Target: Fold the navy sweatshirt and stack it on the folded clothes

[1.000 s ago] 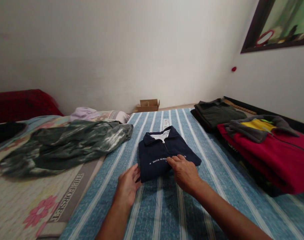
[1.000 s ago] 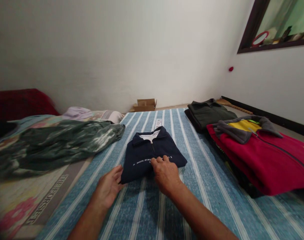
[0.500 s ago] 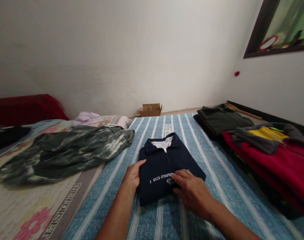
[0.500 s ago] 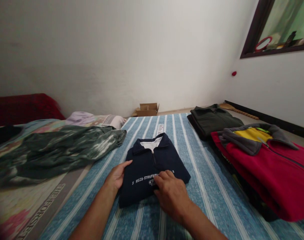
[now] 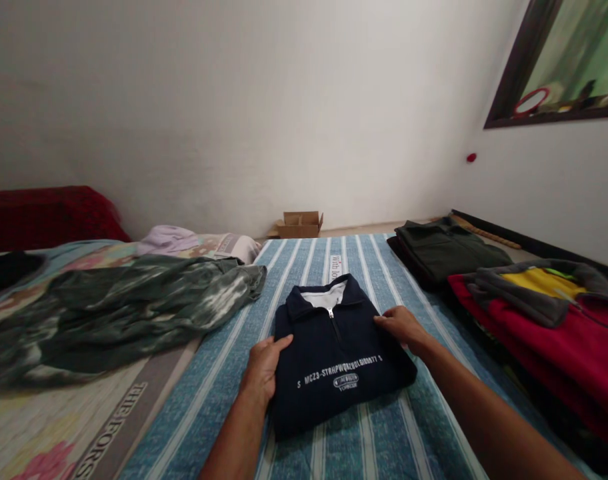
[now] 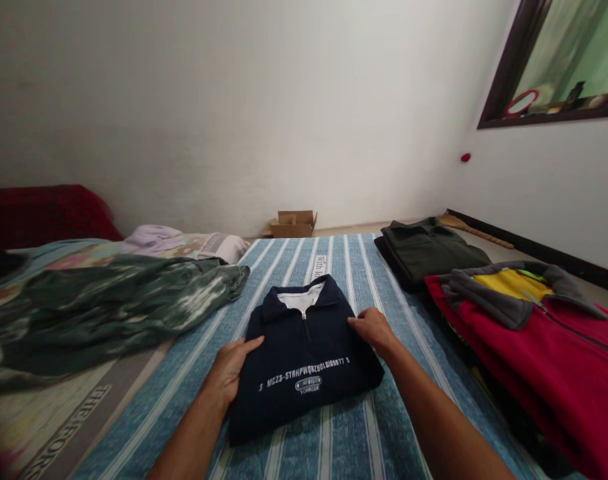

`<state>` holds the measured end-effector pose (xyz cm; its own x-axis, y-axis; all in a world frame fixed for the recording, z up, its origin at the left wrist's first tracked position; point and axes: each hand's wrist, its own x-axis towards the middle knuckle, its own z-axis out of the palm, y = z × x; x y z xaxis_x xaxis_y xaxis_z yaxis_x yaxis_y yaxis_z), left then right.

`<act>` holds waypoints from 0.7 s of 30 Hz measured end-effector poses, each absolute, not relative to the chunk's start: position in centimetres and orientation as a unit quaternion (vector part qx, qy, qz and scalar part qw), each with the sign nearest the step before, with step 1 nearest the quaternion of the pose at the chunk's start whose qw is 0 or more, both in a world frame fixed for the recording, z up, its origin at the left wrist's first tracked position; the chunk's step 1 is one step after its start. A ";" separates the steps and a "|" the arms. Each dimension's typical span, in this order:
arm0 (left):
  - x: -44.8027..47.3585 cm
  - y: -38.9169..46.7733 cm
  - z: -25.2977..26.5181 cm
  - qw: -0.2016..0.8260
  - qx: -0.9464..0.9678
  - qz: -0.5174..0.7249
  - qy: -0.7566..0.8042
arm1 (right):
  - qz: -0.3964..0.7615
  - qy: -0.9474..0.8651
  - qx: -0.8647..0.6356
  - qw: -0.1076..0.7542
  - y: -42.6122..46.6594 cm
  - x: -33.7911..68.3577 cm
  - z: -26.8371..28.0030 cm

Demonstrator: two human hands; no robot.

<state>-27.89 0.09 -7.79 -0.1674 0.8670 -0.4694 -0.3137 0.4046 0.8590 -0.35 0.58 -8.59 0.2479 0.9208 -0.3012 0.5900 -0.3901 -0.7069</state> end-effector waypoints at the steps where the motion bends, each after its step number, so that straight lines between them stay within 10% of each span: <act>1: -27.9 0.1 -7.8 0.602 0.238 0.490 0.584 | 0.375 -0.485 -0.753 0.237 0.7 -0.4 -8.7; 21: -28.5 1.4 -8.5 0.589 0.244 0.475 0.607 | 0.526 -0.386 -0.677 0.341 2.4 -1.8 -8.8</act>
